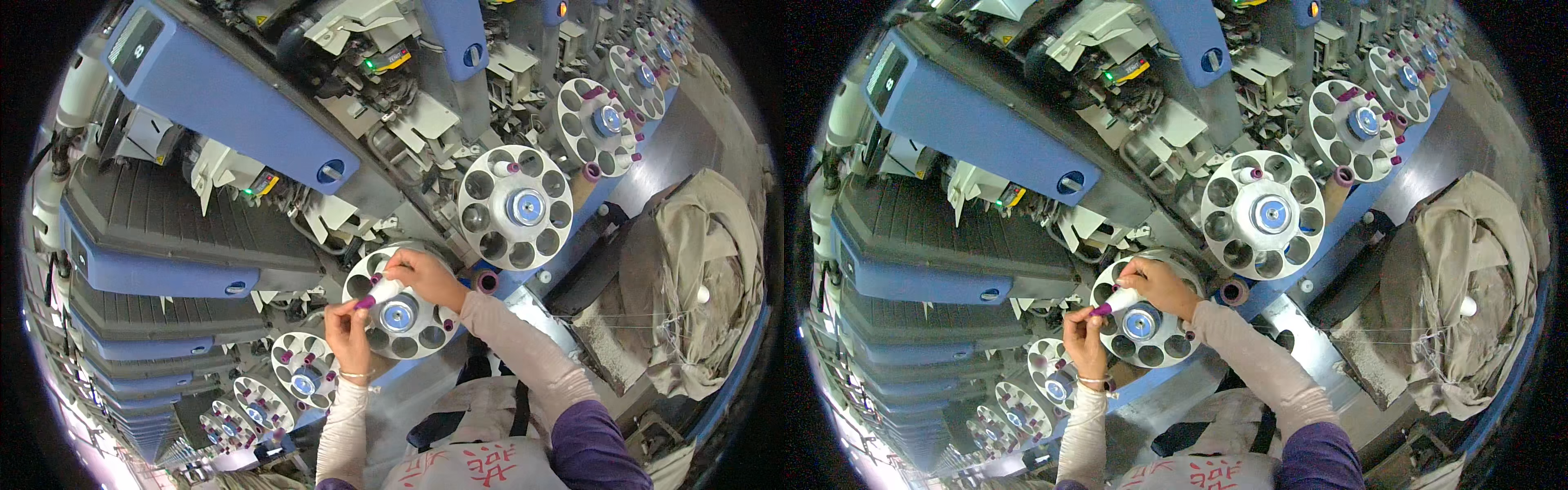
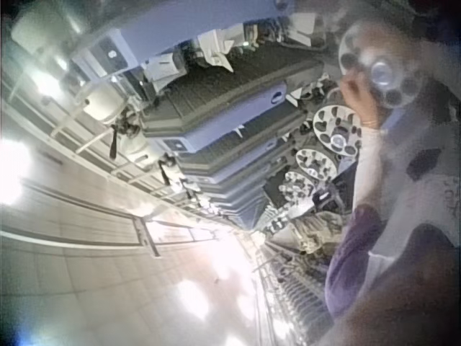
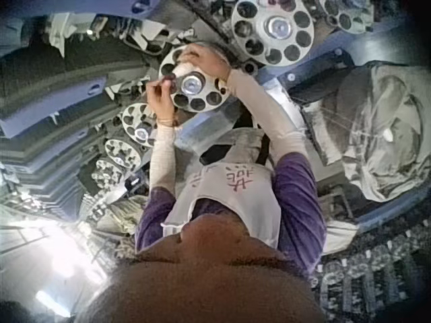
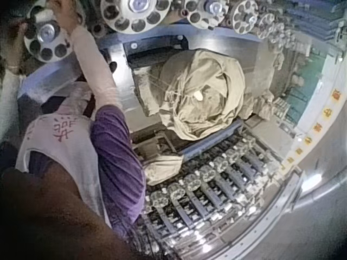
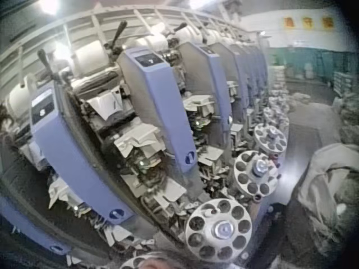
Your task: The person repeatedly picks up white spools with purple ends from a large sack and places them into slots on rotating circular holders attached to a textile machine. The person handles the spools one at a time and continues loading them throughout the clip.
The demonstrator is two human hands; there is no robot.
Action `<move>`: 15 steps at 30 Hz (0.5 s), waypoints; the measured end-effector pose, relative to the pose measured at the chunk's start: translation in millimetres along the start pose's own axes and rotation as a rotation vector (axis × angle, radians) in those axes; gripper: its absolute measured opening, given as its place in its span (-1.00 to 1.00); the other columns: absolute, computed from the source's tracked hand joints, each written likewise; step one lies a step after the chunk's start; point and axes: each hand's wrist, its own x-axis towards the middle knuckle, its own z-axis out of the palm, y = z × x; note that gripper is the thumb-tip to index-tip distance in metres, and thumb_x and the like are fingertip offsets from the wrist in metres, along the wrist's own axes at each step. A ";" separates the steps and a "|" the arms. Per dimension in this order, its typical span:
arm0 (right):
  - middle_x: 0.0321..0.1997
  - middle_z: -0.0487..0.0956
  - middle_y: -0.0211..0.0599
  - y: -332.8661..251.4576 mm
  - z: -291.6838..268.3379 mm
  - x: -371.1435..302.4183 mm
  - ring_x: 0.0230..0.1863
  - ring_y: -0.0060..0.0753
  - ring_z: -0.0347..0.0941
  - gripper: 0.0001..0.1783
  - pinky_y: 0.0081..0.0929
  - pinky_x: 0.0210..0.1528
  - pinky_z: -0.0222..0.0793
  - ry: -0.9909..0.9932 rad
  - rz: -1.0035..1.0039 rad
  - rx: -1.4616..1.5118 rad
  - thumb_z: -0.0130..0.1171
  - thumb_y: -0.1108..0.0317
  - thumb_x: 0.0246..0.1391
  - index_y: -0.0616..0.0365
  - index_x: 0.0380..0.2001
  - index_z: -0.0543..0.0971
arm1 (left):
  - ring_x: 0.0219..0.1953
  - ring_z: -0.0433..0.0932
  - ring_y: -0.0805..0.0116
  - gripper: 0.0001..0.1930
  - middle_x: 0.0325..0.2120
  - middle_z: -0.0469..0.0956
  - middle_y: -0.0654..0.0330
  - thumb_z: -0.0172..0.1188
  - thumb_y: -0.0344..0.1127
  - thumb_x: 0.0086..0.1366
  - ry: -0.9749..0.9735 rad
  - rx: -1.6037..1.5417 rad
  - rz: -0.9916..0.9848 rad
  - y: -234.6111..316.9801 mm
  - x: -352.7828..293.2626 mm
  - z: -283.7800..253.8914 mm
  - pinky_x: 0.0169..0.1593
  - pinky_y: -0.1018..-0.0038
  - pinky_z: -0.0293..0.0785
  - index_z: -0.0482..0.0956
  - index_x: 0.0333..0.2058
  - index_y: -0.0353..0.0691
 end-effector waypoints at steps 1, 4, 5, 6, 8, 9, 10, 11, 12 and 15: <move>-0.41 0.52 -0.50 -8.8 -1.1 -4.6 -0.39 -0.71 0.34 -0.86 -0.64 -0.34 0.28 0.018 0.023 0.055 0.17 0.35 0.20 0.18 -0.24 0.53 | -0.20 0.41 0.53 -0.77 -0.19 0.43 0.22 0.28 -0.42 0.23 0.036 -0.043 -0.054 0.3 2.9 0.8 -0.12 0.59 0.37 0.50 -0.16 -0.26; -0.43 0.49 -0.51 -45.3 -5.7 -19.8 -0.41 -0.72 0.32 -0.87 -0.65 -0.36 0.27 0.009 0.090 0.030 0.15 0.36 0.20 0.19 -0.26 0.51 | -0.19 0.41 0.52 -0.66 -0.18 0.42 0.23 0.35 -0.36 0.16 0.009 -0.093 -0.002 0.8 15.4 18.4 -0.13 0.57 0.38 0.47 -0.11 -0.27; -0.43 0.48 -0.51 -59.6 1.0 -21.3 -0.41 -0.72 0.32 -0.87 -0.65 -0.36 0.27 -0.002 0.175 0.007 0.14 0.37 0.20 0.20 -0.27 0.51 | -0.20 0.41 0.52 -0.60 -0.17 0.42 0.24 0.38 -0.34 0.14 -0.022 -0.053 0.038 7.8 24.4 17.2 -0.14 0.56 0.38 0.45 -0.09 -0.28; -0.43 0.47 -0.52 -75.9 1.8 -24.3 -0.41 -0.72 0.32 -0.87 -0.65 -0.37 0.27 -0.060 0.200 -0.026 0.13 0.36 0.21 0.19 -0.28 0.51 | -0.12 0.42 0.42 -0.45 -0.18 0.41 0.25 0.42 -0.36 0.05 0.008 -0.048 0.297 10.7 28.0 32.9 -0.03 0.48 0.38 0.38 0.00 -0.28; -0.38 0.60 -0.37 -111.5 1.8 -25.8 -0.38 -0.61 0.45 -0.78 -0.51 -0.31 0.38 -0.099 0.104 -0.064 0.17 0.27 0.18 0.22 -0.28 0.53 | 0.03 0.41 0.31 -0.30 -0.09 0.43 0.18 0.42 -0.27 0.05 -0.258 0.055 0.021 23.1 25.7 48.6 0.17 0.39 0.30 0.28 0.12 -0.28; -0.38 0.48 -0.49 -130.8 1.4 -28.6 -0.37 -0.73 0.34 -0.87 -0.66 -0.34 0.29 -0.124 -0.078 -0.063 0.11 0.37 0.22 0.21 -0.28 0.49 | 0.00 0.42 0.31 -0.39 -0.11 0.45 0.18 0.36 -0.28 0.10 -0.478 0.065 -0.098 30.8 21.7 50.7 0.13 0.39 0.31 0.31 0.09 -0.28; -0.38 0.57 -0.40 -150.5 -4.5 -34.2 -0.37 -0.62 0.45 -0.78 -0.53 -0.34 0.37 -0.147 -0.117 0.121 0.17 0.25 0.18 0.21 -0.27 0.53 | -0.03 0.42 0.31 -0.48 -0.13 0.47 0.17 0.30 -0.28 0.16 -0.607 -0.008 -0.103 38.0 17.4 52.5 0.09 0.38 0.32 0.34 0.06 -0.28; -0.39 0.56 -0.45 -172.2 -19.0 -42.4 -0.35 -0.63 0.44 -0.82 -0.63 -0.31 0.37 -0.188 -0.136 0.096 0.17 0.31 0.18 0.19 -0.25 0.52 | -0.13 0.44 0.32 -0.63 -0.22 0.48 0.18 0.23 -0.28 0.22 -0.694 -0.136 -0.016 46.2 13.1 52.1 0.00 0.38 0.36 0.42 -0.04 -0.27; -0.35 0.55 -0.45 -191.3 -32.9 -51.1 -0.29 -0.65 0.45 -0.85 -0.70 -0.25 0.36 -0.152 -0.127 0.239 0.18 0.36 0.17 0.18 -0.24 0.51 | -0.23 0.45 0.32 -0.77 -0.30 0.50 0.19 0.16 -0.29 0.28 -0.777 -0.272 0.086 52.5 10.9 56.2 -0.09 0.39 0.39 0.49 -0.14 -0.26; -0.32 0.44 -0.28 -218.0 -72.9 -69.4 -0.10 -0.21 0.39 -0.74 -0.31 -0.01 0.31 0.104 -0.388 0.311 0.01 0.24 0.26 0.11 -0.50 0.37 | -0.56 0.25 0.45 -0.75 -0.59 0.30 0.33 -0.01 -0.20 0.42 -0.412 -1.074 -0.241 71.7 1.3 45.4 -0.45 0.50 0.28 0.48 -0.41 -0.20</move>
